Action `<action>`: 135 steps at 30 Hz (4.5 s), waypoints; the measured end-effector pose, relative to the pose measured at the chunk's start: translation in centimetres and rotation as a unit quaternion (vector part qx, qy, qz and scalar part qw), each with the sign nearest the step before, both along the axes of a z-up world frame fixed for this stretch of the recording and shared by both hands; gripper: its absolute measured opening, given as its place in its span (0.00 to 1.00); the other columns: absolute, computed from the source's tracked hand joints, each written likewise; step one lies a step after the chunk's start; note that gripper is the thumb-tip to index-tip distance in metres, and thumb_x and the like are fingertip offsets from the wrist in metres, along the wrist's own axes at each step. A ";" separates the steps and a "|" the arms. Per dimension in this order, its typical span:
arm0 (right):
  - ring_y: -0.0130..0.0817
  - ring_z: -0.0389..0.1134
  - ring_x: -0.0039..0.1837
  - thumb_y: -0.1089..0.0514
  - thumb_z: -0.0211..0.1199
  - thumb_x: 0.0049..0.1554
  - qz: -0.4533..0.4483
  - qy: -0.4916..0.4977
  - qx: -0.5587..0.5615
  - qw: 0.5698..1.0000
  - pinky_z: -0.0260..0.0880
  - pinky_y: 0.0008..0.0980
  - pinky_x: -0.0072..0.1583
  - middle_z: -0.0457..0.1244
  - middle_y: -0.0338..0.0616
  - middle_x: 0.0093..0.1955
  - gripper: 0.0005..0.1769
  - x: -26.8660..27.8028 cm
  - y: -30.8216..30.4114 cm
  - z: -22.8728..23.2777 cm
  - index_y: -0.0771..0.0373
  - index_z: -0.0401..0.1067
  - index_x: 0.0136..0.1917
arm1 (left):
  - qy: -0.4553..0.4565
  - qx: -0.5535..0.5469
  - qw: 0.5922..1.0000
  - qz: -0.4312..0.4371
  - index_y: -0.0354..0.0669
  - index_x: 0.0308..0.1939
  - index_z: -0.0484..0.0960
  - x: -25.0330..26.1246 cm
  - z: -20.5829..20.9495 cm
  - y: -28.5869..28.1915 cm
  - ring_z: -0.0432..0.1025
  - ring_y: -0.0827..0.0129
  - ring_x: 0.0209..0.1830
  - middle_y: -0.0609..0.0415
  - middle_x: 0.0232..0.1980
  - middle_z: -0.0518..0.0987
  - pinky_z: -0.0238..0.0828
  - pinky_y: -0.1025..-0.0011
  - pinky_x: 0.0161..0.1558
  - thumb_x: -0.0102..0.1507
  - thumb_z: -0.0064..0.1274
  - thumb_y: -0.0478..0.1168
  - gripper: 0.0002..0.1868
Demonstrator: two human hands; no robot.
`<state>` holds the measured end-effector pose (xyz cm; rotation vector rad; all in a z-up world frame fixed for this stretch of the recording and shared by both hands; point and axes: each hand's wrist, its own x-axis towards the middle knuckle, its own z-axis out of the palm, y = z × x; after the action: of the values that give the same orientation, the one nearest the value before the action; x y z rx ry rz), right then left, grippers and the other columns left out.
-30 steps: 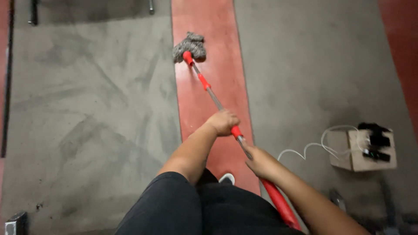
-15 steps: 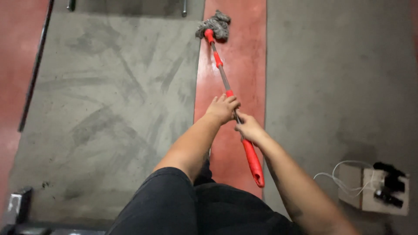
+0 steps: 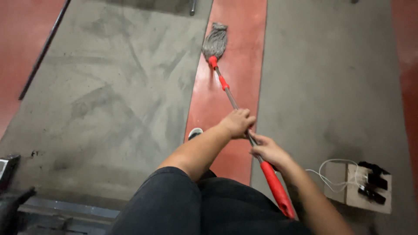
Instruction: Mopping the gym floor area around various weight machines.
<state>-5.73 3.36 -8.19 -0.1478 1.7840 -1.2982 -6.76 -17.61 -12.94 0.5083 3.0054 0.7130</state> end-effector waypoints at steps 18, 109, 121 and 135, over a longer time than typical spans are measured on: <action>0.14 0.67 0.63 0.69 0.64 0.52 -0.014 -0.145 0.093 0.985 0.66 0.22 0.62 0.64 0.30 0.71 0.43 22.8 27.3 6.2 0.52 0.60 0.80 | -0.136 0.097 0.939 -0.301 0.50 0.49 0.70 21.0 1.5 23.6 0.78 0.44 0.44 0.46 0.41 0.83 0.72 0.47 0.43 0.60 0.53 0.50 0.18; 0.50 0.70 0.57 0.47 0.59 0.60 0.179 0.442 0.042 0.878 0.71 0.46 0.53 0.65 0.51 0.61 0.20 42.8 0.4 6.4 0.59 0.70 0.61 | 0.067 0.040 0.992 0.098 0.41 0.50 0.77 60.4 25.6 14.2 0.75 0.51 0.51 0.45 0.45 0.81 0.73 0.54 0.61 0.54 0.57 0.36 0.19; 0.55 0.68 0.63 0.53 0.59 0.61 0.171 0.535 0.000 0.827 0.71 0.48 0.56 0.60 0.58 0.71 0.13 30.8 -2.1 -1.4 0.60 0.73 0.57 | 0.042 0.098 0.991 0.084 0.42 0.53 0.80 48.3 24.3 11.7 0.72 0.47 0.62 0.48 0.60 0.79 0.76 0.58 0.53 0.55 0.60 0.37 0.22; 0.57 0.67 0.62 0.52 0.63 0.58 0.187 0.583 -0.090 0.786 0.71 0.48 0.56 0.61 0.63 0.66 0.14 8.4 -4.8 2.9 0.64 0.69 0.50 | 0.085 0.105 0.987 0.084 0.41 0.54 0.80 24.9 25.0 9.6 0.77 0.50 0.56 0.48 0.55 0.82 0.71 0.59 0.65 0.56 0.60 0.37 0.22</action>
<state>2.67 -1.42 -5.28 -1.6321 2.3794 -1.1101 18.12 -8.03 12.10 0.3377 3.1775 1.0576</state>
